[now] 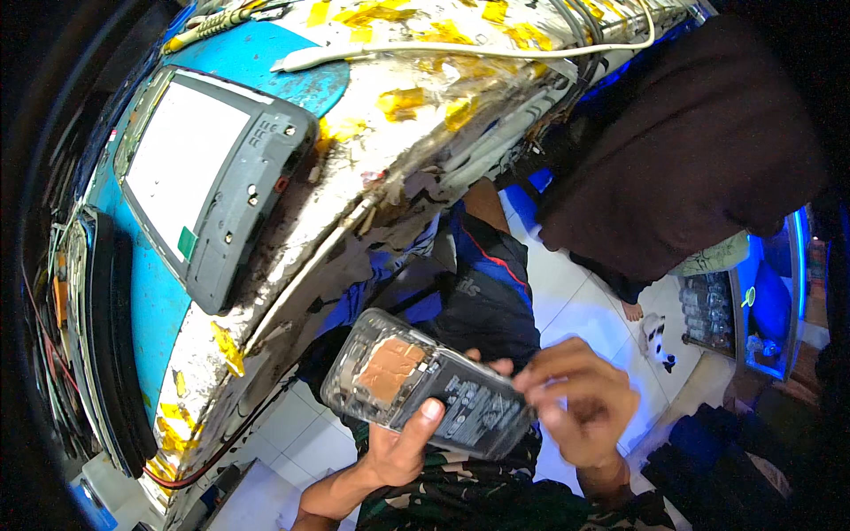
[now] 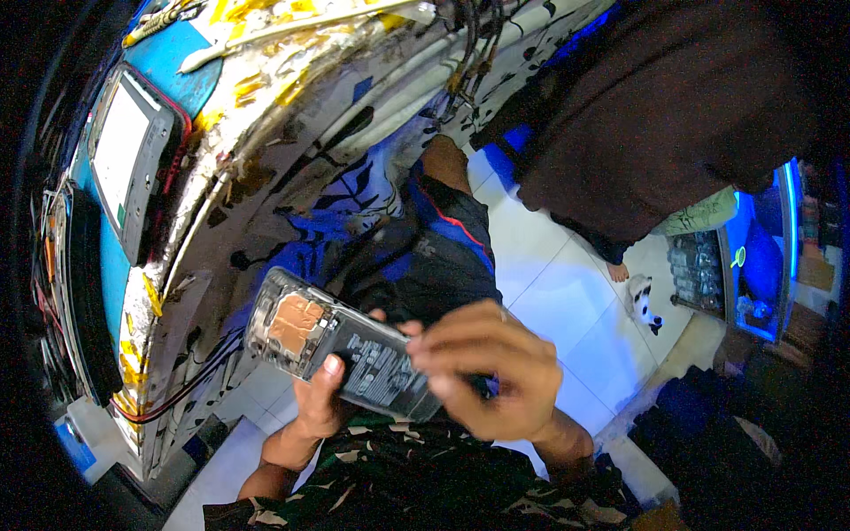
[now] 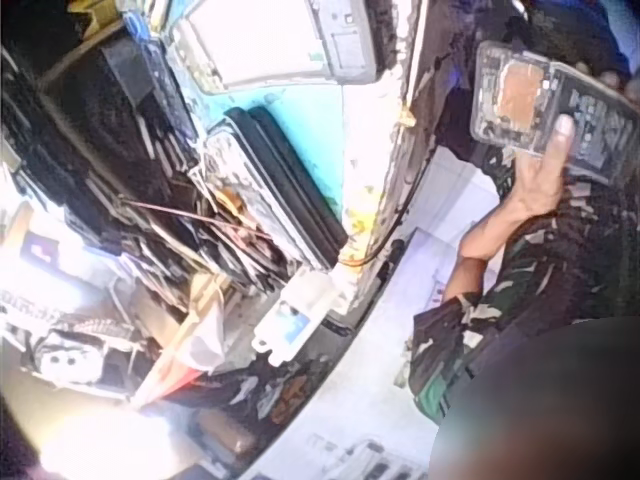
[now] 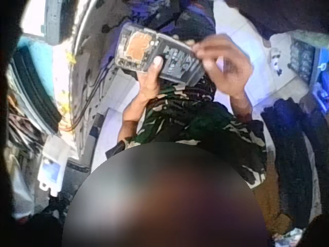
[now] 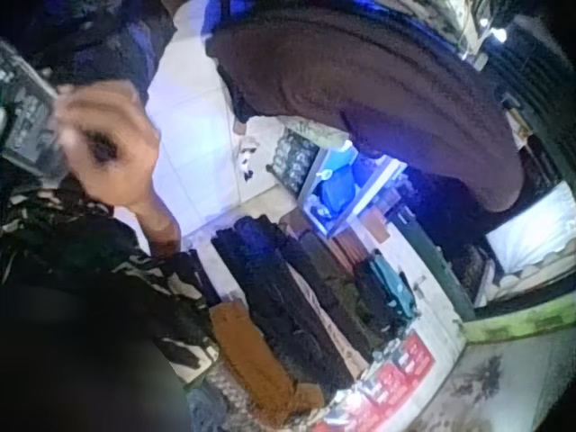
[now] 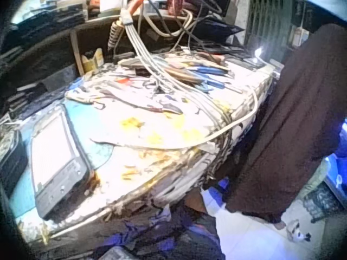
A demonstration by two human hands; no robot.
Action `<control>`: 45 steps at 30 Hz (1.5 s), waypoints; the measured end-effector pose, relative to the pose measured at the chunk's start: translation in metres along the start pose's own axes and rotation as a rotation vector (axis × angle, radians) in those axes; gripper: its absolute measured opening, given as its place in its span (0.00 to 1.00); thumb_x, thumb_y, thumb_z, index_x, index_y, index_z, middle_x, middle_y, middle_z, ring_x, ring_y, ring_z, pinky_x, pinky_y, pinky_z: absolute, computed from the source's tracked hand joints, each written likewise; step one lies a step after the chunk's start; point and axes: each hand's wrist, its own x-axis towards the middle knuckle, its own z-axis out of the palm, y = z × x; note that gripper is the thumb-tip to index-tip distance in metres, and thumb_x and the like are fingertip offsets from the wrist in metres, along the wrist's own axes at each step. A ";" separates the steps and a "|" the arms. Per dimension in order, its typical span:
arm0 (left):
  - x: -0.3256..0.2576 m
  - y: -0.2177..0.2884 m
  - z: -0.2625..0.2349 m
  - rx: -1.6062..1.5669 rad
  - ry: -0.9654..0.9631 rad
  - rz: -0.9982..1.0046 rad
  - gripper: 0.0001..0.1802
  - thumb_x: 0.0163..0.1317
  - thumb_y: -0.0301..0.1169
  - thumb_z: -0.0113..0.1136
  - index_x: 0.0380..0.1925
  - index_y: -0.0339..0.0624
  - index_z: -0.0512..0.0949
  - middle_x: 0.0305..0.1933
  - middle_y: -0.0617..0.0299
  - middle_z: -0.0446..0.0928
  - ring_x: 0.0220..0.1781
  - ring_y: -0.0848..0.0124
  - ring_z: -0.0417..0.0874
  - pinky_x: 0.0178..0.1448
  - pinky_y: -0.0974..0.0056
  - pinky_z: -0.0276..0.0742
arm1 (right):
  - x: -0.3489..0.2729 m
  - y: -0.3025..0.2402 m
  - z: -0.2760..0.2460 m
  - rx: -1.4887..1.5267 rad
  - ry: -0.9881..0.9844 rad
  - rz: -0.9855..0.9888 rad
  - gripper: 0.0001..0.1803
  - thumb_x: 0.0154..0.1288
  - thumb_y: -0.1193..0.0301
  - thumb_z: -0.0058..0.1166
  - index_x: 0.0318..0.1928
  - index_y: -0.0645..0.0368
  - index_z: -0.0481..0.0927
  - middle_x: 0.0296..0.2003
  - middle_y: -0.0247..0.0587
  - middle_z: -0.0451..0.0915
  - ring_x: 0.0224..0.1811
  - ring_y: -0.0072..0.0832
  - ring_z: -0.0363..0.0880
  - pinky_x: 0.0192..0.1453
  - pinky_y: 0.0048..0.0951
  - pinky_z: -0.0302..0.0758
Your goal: The person disassembles and reassembles several smartphones on a cluttered workbench. They remove back covers, disconnect and reconnect internal components, and handle multiple devices one at a time. The person also connects a charging cable to one phone to test it.
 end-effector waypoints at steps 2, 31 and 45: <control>0.032 0.007 -0.004 0.094 0.123 -0.056 0.32 0.65 0.40 0.51 0.61 0.25 0.64 0.57 0.37 0.75 0.58 0.54 0.79 0.64 0.53 0.74 | 0.028 0.024 -0.014 0.222 0.015 0.287 0.14 0.59 0.77 0.63 0.47 0.64 0.83 0.43 0.46 0.82 0.46 0.27 0.80 0.49 0.26 0.75; 0.099 0.044 -0.004 0.063 0.092 -0.303 0.43 0.60 0.59 0.42 0.62 0.30 0.67 0.55 0.37 0.77 0.55 0.51 0.82 0.62 0.54 0.77 | 0.081 0.056 -0.029 0.703 -0.109 0.643 0.23 0.61 0.79 0.62 0.56 0.69 0.71 0.48 0.43 0.78 0.50 0.21 0.75 0.56 0.26 0.74; 0.088 0.041 -0.005 0.066 0.060 -0.242 0.37 0.62 0.51 0.46 0.61 0.30 0.66 0.54 0.39 0.78 0.54 0.53 0.82 0.61 0.54 0.77 | 0.078 0.049 -0.027 0.604 -0.112 0.642 0.21 0.61 0.77 0.64 0.53 0.69 0.73 0.43 0.39 0.79 0.42 0.17 0.76 0.49 0.21 0.73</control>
